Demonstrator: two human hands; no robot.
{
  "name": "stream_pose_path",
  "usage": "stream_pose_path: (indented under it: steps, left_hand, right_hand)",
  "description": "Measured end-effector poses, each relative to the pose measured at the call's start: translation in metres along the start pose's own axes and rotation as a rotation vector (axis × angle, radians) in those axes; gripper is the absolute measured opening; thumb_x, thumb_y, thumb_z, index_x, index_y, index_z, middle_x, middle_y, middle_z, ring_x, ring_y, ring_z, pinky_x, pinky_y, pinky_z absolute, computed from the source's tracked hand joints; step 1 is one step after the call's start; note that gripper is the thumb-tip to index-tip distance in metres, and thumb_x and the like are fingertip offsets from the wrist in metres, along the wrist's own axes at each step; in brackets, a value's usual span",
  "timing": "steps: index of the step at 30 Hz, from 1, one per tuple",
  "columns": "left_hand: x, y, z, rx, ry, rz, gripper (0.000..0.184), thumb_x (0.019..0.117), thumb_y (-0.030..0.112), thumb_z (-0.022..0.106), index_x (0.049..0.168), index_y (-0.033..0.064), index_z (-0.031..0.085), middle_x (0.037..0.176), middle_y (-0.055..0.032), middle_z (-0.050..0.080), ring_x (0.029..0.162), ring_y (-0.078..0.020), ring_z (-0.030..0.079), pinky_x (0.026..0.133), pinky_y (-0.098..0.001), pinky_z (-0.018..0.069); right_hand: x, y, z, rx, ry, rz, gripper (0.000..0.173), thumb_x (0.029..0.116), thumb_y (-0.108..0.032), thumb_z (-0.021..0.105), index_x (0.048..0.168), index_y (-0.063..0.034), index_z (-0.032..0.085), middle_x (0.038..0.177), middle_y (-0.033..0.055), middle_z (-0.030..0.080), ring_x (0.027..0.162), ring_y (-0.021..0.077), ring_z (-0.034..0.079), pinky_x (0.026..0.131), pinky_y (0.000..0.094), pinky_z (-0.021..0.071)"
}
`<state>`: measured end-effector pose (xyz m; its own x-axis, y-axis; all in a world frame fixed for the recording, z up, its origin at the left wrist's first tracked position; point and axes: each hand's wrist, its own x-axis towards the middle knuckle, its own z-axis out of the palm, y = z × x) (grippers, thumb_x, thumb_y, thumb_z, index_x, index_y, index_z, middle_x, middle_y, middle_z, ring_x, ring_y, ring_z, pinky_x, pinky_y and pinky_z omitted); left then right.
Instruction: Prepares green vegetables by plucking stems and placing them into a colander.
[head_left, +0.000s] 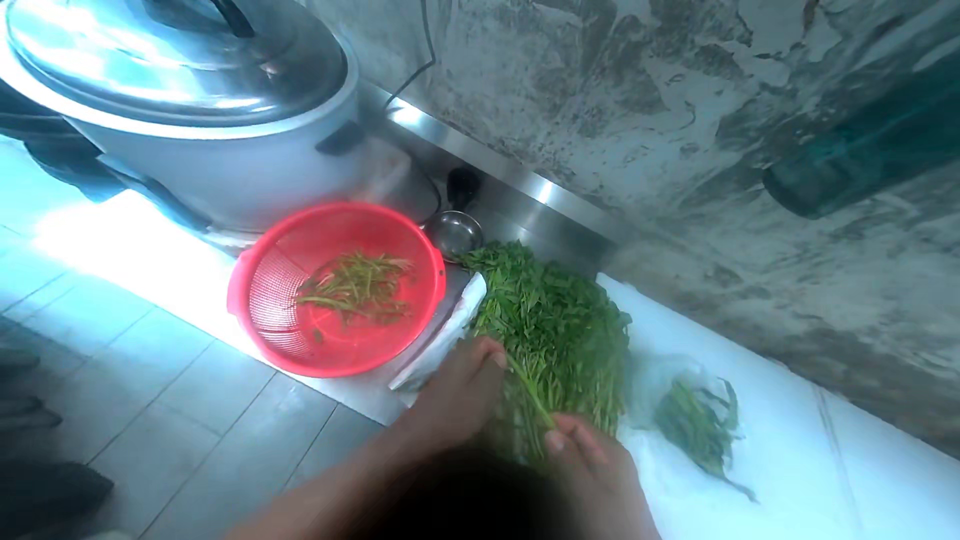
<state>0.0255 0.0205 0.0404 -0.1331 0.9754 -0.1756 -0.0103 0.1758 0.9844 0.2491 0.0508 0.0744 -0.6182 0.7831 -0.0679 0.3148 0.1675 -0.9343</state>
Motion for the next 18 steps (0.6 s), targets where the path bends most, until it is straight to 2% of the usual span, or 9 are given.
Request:
stream_pose_path:
  steps: [2,3,5,8,10,13,15,16,18]
  left_hand:
    - [0.001,0.018,0.007,-0.581,0.029,-0.337,0.023,0.1106,0.016,0.038,0.109,0.0024,0.057,0.087,-0.0055,0.060,0.071,-0.0144,0.063,0.072,-0.0314,0.0597]
    - [0.001,0.023,0.008,-0.737,0.052,-0.398,0.023,0.1104,0.015,0.038,0.106,0.0028,0.057,0.085,-0.0061,0.060,0.069,-0.0158,0.063,0.071,-0.0328,0.0601]
    - [0.000,0.028,0.006,-0.884,0.065,-0.419,0.023,0.1107,0.014,0.036,0.106,0.0019,0.056,0.084,-0.0068,0.059,0.067,-0.0160,0.063,0.068,-0.0315,0.0600]
    - [-0.003,0.029,0.005,-0.961,0.027,-0.408,0.027,0.1114,0.018,0.036,0.101,0.0024,0.055,0.079,-0.0058,0.058,0.062,-0.0125,0.059,0.059,-0.0250,0.0552]
    - [-0.008,0.026,0.001,-0.875,-0.088,-0.262,0.025,0.1104,0.020,0.036,0.104,0.0057,0.055,0.080,-0.0030,0.057,0.062,-0.0093,0.057,0.057,-0.0219,0.0520]
    - [-0.014,0.018,-0.014,-0.282,-0.249,0.087,0.031,0.1106,0.029,0.037,0.115,0.0084,0.060,0.081,0.0014,0.057,0.064,-0.0065,0.054,0.057,-0.0214,0.0478]
    - [-0.016,0.014,-0.019,0.067,-0.221,0.174,0.037,0.1109,0.032,0.036,0.114,0.0090,0.065,0.078,0.0023,0.056,0.063,-0.0077,0.053,0.058,-0.0253,0.0481]
    - [-0.015,0.008,-0.017,0.126,-0.167,0.180,0.038,0.1104,0.032,0.036,0.110,0.0093,0.066,0.075,0.0025,0.055,0.062,-0.0079,0.052,0.057,-0.0264,0.0476]
    - [-0.012,-0.004,-0.008,0.038,-0.004,0.110,0.035,0.1085,0.028,0.037,0.101,0.0080,0.066,0.070,0.0019,0.054,0.058,-0.0091,0.052,0.054,-0.0280,0.0477]
  right_hand:
    - [0.002,-0.003,0.003,-0.051,0.024,-0.032,0.021,0.1048,-0.014,0.055,0.115,-0.0032,0.070,0.075,-0.0021,0.064,0.058,0.0042,0.056,0.052,0.0215,0.0491]
    - [0.004,-0.003,0.004,-0.053,0.040,-0.044,0.021,0.1044,-0.013,0.055,0.114,-0.0027,0.070,0.074,-0.0021,0.064,0.058,0.0041,0.055,0.051,0.0211,0.0488]
    - [0.006,-0.005,0.005,-0.056,0.055,-0.072,0.020,0.1044,-0.012,0.055,0.114,-0.0024,0.070,0.074,-0.0020,0.064,0.057,0.0038,0.055,0.051,0.0209,0.0489]
    - [0.005,-0.009,0.007,-0.057,0.074,-0.106,0.021,0.1046,-0.013,0.054,0.113,-0.0020,0.070,0.072,-0.0028,0.063,0.056,0.0023,0.054,0.050,0.0195,0.0471]
    - [0.004,-0.010,0.008,-0.015,0.113,-0.102,0.020,0.1049,-0.012,0.054,0.110,-0.0026,0.070,0.074,-0.0028,0.064,0.057,0.0027,0.055,0.051,0.0197,0.0489]
    - [0.002,-0.005,0.003,0.053,0.160,-0.064,0.020,0.1051,-0.011,0.052,0.110,-0.0035,0.070,0.072,-0.0030,0.063,0.055,0.0040,0.055,0.049,0.0215,0.0488]
    - [0.001,-0.001,0.001,0.071,0.148,-0.036,0.019,0.1045,-0.009,0.052,0.110,-0.0035,0.070,0.071,-0.0026,0.062,0.055,0.0044,0.053,0.049,0.0218,0.0474]
    - [0.000,-0.003,0.001,0.040,0.124,-0.021,0.019,0.1042,-0.009,0.054,0.110,-0.0039,0.071,0.072,-0.0029,0.063,0.056,0.0036,0.054,0.050,0.0211,0.0480]
    - [0.000,-0.007,0.004,-0.094,0.045,-0.054,0.020,0.1049,-0.015,0.056,0.113,-0.0039,0.071,0.075,-0.0022,0.066,0.059,0.0029,0.057,0.054,0.0212,0.0504]
